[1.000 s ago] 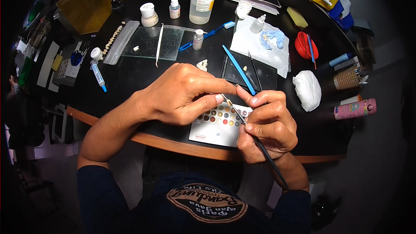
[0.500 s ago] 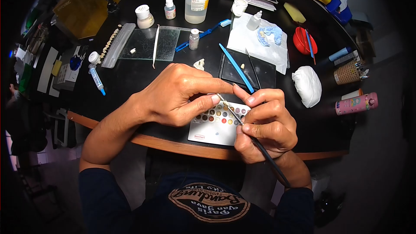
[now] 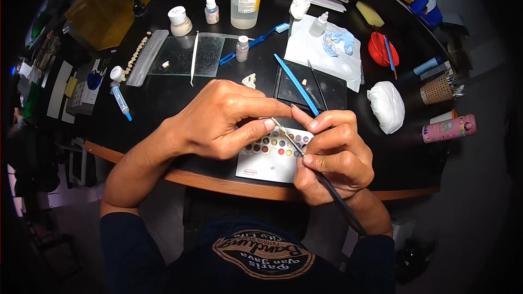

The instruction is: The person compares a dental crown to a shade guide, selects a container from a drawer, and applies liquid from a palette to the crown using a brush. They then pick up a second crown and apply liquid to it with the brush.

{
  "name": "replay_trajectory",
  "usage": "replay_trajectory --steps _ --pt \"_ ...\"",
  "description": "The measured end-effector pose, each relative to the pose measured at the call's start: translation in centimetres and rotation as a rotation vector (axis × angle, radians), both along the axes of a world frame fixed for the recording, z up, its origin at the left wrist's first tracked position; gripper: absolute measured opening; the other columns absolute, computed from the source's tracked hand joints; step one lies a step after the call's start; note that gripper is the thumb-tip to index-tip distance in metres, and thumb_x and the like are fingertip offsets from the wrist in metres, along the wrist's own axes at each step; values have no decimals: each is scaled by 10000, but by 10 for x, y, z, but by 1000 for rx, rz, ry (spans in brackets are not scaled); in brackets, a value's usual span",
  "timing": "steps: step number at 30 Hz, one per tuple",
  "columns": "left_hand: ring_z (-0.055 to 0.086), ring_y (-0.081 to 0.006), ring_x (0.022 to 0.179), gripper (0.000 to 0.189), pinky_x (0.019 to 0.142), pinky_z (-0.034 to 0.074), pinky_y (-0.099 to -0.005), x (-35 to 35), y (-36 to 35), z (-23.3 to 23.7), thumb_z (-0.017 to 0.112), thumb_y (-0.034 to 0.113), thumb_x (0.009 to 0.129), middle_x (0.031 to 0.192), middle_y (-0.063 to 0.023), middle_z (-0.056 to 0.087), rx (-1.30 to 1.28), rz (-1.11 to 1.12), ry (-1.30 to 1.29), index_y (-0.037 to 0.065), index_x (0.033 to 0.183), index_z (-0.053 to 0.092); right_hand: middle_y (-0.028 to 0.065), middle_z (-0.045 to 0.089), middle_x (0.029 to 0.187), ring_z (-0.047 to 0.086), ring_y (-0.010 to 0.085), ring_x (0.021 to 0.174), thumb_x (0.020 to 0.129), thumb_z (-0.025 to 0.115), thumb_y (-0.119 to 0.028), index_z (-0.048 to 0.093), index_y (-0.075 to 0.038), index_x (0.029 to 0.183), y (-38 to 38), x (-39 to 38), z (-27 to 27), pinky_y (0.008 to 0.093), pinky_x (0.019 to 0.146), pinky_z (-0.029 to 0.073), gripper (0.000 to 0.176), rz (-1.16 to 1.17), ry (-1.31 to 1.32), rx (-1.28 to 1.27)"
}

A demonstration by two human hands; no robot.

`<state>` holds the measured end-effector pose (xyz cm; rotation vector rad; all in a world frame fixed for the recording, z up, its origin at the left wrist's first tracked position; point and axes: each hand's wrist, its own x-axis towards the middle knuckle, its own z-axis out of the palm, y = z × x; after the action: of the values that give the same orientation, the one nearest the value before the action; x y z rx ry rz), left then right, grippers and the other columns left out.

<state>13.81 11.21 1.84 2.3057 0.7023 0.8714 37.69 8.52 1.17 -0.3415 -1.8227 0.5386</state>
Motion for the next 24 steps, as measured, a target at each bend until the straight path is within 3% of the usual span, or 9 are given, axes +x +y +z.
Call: replay_trajectory --steps 4,7,24 --pt "713 -248 646 398 610 545 -358 0 1 -3 604 174 920 784 -169 728 6 0 -9 -9 1247 738 88 657 839 649 294 969 640 711 102 679 -29 841 0 -1 1 514 924 647 241 -6 -2 11" --pt "714 -244 646 393 608 545 -358 0 1 -4 600 174 923 791 -172 733 6 2 -15 -8 1241 742 141 622 867 588 289 996 706 691 130 630 -16 862 0 2 3 599 904 644 223 43 -56 13" --pt "700 -219 616 391 582 534 -352 1 1 -6 595 151 908 754 -161 724 25 2 -34 -10 1229 748 141 619 855 585 286 989 707 693 122 629 -13 867 1 2 2 599 897 646 218 42 -43 18"
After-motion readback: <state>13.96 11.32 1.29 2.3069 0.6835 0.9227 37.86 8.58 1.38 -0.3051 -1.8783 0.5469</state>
